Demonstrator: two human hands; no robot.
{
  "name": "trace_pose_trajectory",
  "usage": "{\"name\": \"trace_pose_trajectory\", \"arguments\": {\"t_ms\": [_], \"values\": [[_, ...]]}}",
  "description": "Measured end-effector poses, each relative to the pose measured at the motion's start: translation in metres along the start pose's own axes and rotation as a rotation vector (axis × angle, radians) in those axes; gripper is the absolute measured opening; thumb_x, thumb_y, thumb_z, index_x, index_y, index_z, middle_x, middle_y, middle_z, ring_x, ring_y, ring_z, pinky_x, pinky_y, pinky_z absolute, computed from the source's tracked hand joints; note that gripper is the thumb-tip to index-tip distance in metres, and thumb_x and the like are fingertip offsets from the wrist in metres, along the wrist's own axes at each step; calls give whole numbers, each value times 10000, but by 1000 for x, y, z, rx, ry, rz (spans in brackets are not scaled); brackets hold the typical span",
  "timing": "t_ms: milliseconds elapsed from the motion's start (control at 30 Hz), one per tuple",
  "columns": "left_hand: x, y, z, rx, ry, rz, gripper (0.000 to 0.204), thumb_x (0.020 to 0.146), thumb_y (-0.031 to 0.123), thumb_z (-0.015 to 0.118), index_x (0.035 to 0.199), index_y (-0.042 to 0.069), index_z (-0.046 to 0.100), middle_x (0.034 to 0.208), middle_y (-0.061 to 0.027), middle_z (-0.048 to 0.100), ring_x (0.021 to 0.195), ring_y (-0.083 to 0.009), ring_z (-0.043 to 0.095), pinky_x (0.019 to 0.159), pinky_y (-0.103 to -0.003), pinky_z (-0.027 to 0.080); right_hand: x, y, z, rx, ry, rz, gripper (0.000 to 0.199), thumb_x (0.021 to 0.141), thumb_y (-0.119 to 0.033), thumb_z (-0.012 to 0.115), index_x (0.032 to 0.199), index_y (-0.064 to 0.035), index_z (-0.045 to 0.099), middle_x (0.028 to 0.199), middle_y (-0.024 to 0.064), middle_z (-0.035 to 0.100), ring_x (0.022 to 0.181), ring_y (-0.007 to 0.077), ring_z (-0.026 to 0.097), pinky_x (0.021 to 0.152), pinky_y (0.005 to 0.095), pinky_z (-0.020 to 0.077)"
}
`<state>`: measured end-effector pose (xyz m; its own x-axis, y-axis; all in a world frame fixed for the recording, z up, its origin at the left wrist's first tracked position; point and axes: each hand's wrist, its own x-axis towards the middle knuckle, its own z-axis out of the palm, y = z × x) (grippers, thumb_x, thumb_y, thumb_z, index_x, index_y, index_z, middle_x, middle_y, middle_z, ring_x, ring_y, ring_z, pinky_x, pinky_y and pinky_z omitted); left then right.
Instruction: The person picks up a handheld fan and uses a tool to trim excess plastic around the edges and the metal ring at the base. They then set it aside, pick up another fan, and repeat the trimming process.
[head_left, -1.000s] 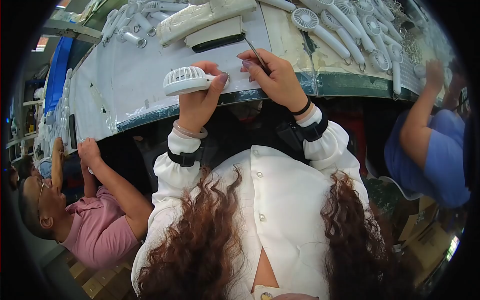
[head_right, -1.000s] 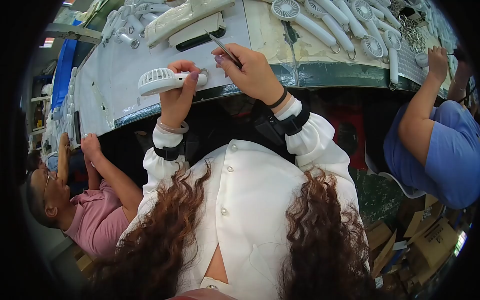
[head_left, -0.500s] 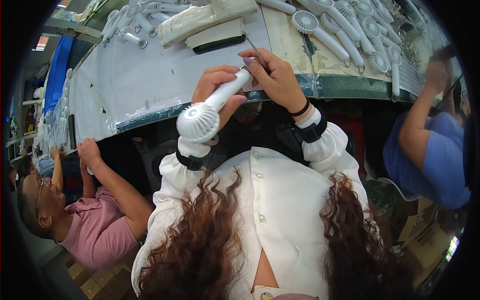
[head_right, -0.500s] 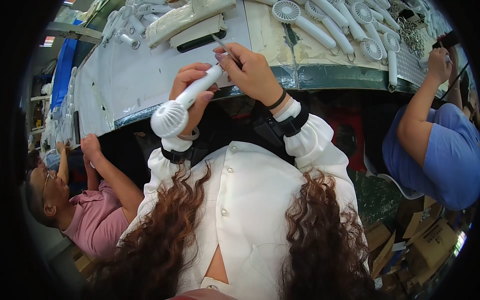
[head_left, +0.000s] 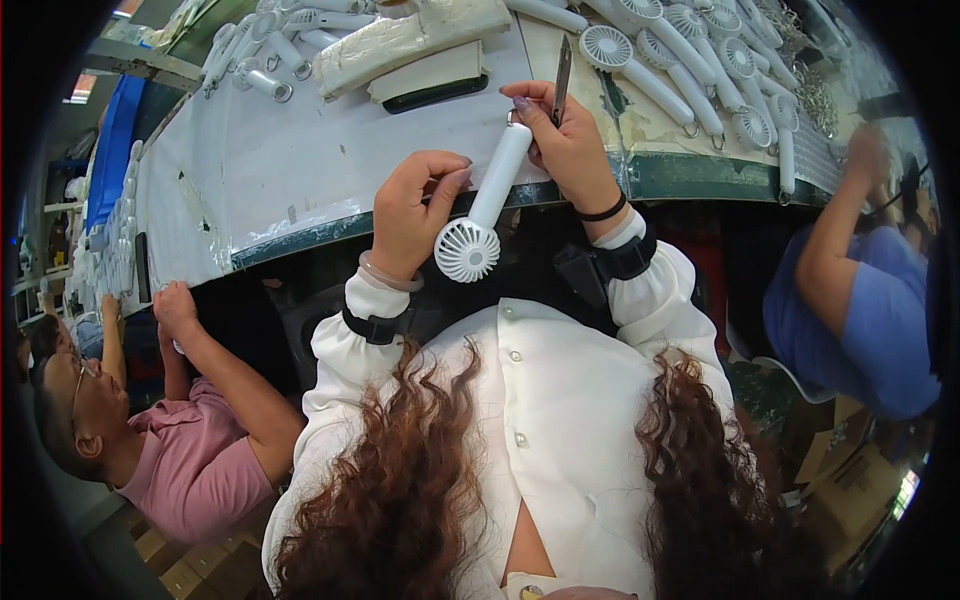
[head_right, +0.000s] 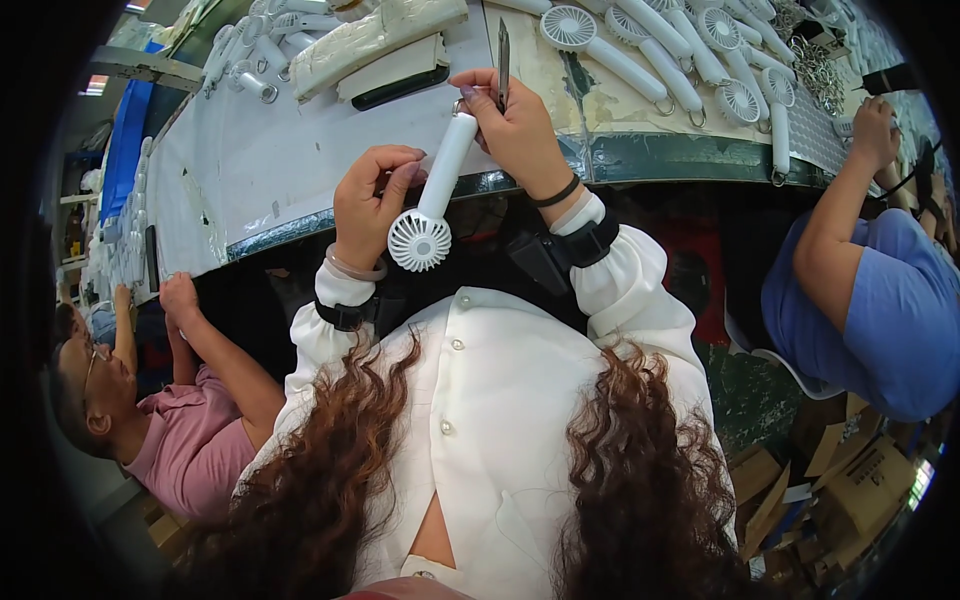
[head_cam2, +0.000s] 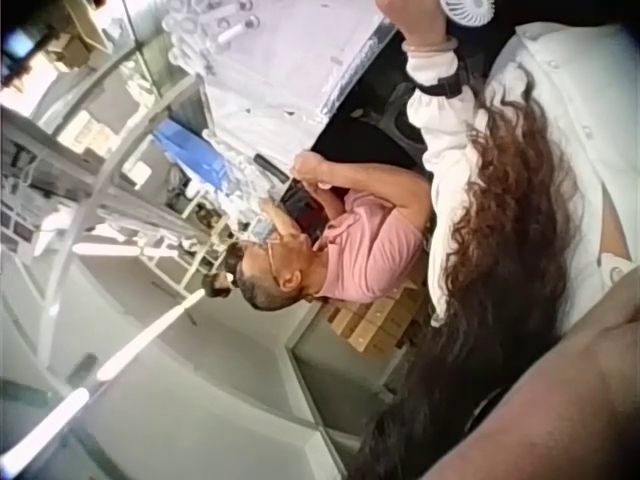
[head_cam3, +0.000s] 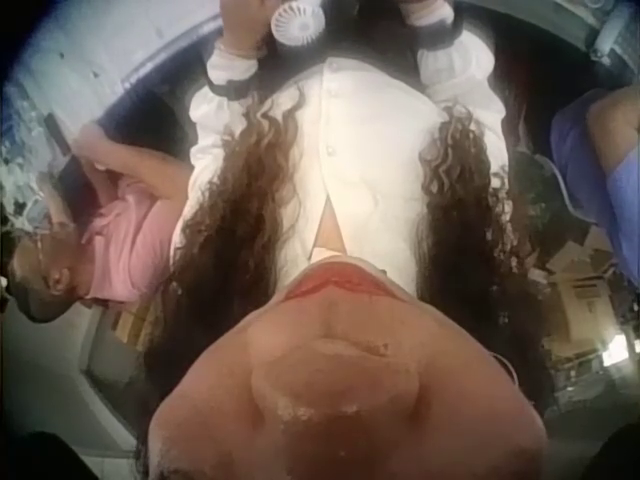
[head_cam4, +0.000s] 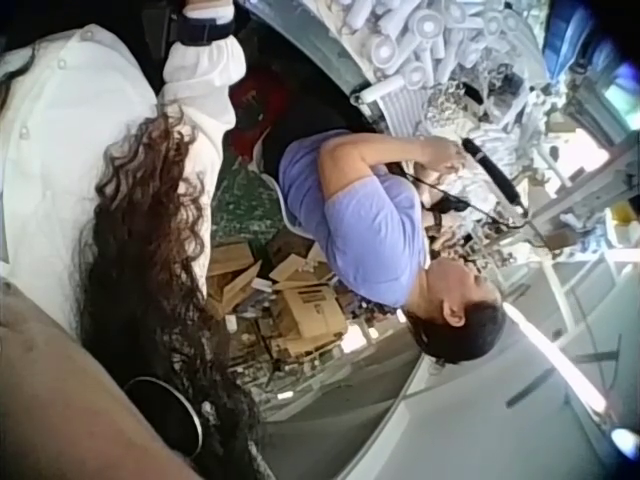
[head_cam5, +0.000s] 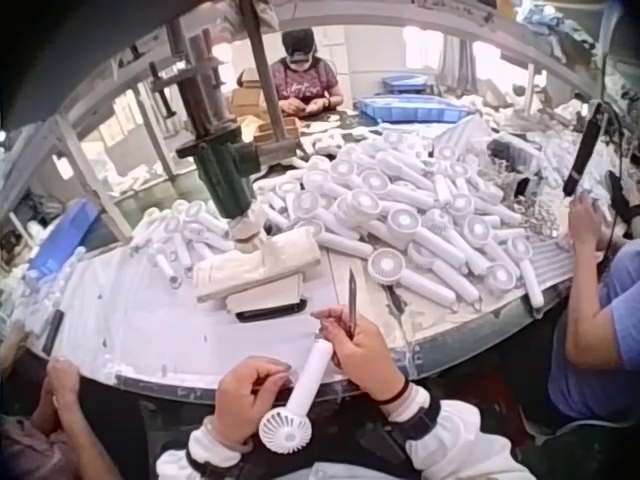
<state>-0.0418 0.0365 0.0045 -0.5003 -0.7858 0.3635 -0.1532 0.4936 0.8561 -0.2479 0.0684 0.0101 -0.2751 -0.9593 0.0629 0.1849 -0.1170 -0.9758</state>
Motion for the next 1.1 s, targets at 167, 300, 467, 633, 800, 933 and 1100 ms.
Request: {"name": "trace_pose_trajectory", "arguments": {"t_ms": [167,300,467,633,800,933,1100], "values": [[3,1,1,25,-41,-78,131,1004,95,615,1050,-23,648,1033,-88,691,788,-129,676,736,-260,565,4,3,1,-56,29,-23,204,1028,-168,566,1176,-72,667,857,-51,639,633,-3,474,538,151,363],[9,7,-2,-103,-75,-225,193,1004,112,624,1143,-22,614,1035,-82,683,820,-122,669,746,-250,550,10,6,1,-72,1,0,201,1029,-174,569,1171,-75,670,851,-47,644,630,1,473,537,160,371],[8,12,-3,-325,-157,-298,355,952,136,699,1236,-27,562,1015,-85,680,821,-119,664,745,-256,552,11,7,3,-131,-23,1,197,1029,-181,574,1162,-78,675,866,-36,655,644,11,490,556,168,396],[8,26,0,-186,-200,-247,485,885,152,772,1278,-14,541,1030,-98,670,814,-128,658,725,-261,552,9,8,5,-229,-57,-71,212,1029,-180,576,1169,-44,659,893,-11,661,690,41,535,597,190,448],[9,34,0,-10,-200,-265,528,862,141,770,1315,4,534,1034,-116,665,778,-165,655,705,-280,550,8,15,7,-227,-73,-160,233,1023,-174,588,1190,-16,623,948,16,665,773,69,589,656,225,495],[10,34,-7,128,-132,-244,530,868,104,723,1351,22,523,1063,-132,654,787,-211,652,709,-315,547,1,5,10,-382,-83,-194,212,1021,-166,591,1165,-11,606,963,61,663,800,119,631,685,271,514],[9,30,-17,321,-57,-161,486,899,112,662,1359,27,529,1120,-163,640,849,-284,639,762,-359,542,-7,-1,8,-618,1,-349,166,1010,-144,593,1109,-11,604,922,114,651,789,211,660,703,311,519]]}}
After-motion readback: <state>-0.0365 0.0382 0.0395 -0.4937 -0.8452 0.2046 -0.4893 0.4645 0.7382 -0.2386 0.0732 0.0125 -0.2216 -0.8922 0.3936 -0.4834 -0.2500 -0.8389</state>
